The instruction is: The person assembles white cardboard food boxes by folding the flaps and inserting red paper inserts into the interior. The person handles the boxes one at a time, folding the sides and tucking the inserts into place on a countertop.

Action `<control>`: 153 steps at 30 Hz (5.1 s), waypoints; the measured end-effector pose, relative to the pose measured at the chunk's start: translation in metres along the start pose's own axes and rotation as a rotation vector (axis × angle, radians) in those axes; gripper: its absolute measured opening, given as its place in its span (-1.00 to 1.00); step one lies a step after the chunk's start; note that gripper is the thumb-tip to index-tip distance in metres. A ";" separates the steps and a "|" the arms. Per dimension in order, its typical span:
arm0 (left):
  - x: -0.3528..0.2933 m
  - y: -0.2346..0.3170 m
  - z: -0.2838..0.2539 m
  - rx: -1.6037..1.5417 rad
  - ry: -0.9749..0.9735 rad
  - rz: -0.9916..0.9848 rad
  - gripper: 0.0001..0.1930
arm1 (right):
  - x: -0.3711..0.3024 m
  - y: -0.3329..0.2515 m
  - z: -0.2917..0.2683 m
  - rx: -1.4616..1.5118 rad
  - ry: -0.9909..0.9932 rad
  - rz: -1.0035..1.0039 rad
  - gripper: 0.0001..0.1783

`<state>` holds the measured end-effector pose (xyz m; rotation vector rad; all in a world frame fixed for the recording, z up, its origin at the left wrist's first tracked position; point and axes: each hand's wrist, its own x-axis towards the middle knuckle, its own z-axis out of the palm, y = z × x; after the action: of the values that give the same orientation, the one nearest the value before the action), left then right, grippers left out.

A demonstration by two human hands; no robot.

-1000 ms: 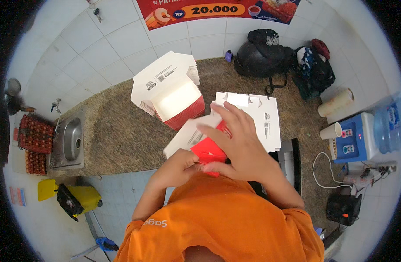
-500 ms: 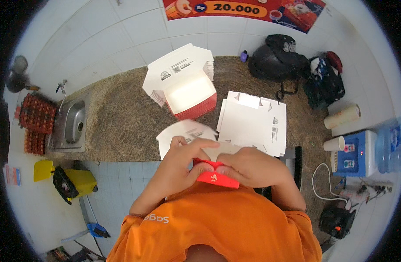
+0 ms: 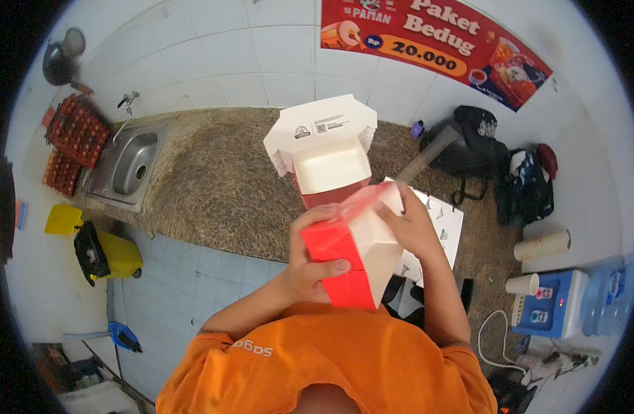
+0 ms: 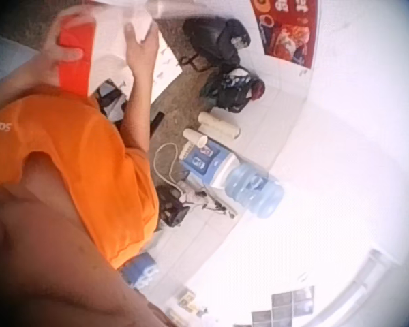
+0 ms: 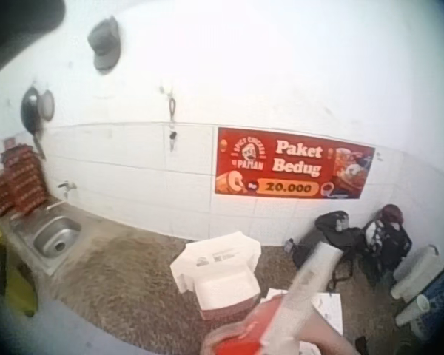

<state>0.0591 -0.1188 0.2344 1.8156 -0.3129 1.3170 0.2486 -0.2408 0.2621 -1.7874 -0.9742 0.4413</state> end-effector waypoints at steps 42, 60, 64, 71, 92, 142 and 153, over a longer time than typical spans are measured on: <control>0.047 -0.002 0.012 -0.220 -0.272 -0.428 -0.69 | 0.184 0.114 0.063 -0.698 -0.110 0.132 -0.24; 0.084 0.058 0.022 -0.976 -1.110 -0.565 -0.83 | -0.003 0.198 -0.035 -0.682 -0.940 -0.024 0.28; -0.015 -0.033 0.011 -0.536 -0.759 -0.810 -0.75 | -0.066 0.211 -0.012 -0.874 -0.687 -0.020 0.16; -0.091 -0.121 0.078 -0.022 -0.718 -0.596 -0.56 | -0.050 0.247 -0.053 -0.209 -0.580 0.034 -0.62; -0.006 -0.044 0.135 -1.257 -0.038 -1.473 -0.66 | -0.109 0.053 -0.027 -0.578 0.414 -0.368 -0.14; -0.042 -0.071 0.022 -0.493 -0.050 -1.119 -0.33 | -0.119 0.053 -0.075 0.752 0.473 0.256 -0.72; 0.007 -0.043 0.031 -0.787 0.115 -1.280 -0.59 | -0.099 0.033 -0.011 0.083 0.485 -0.180 -0.73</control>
<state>0.1092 -0.1142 0.2169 0.8810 0.3430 0.2713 0.2097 -0.3307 0.2242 -1.6078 -0.7493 -0.0673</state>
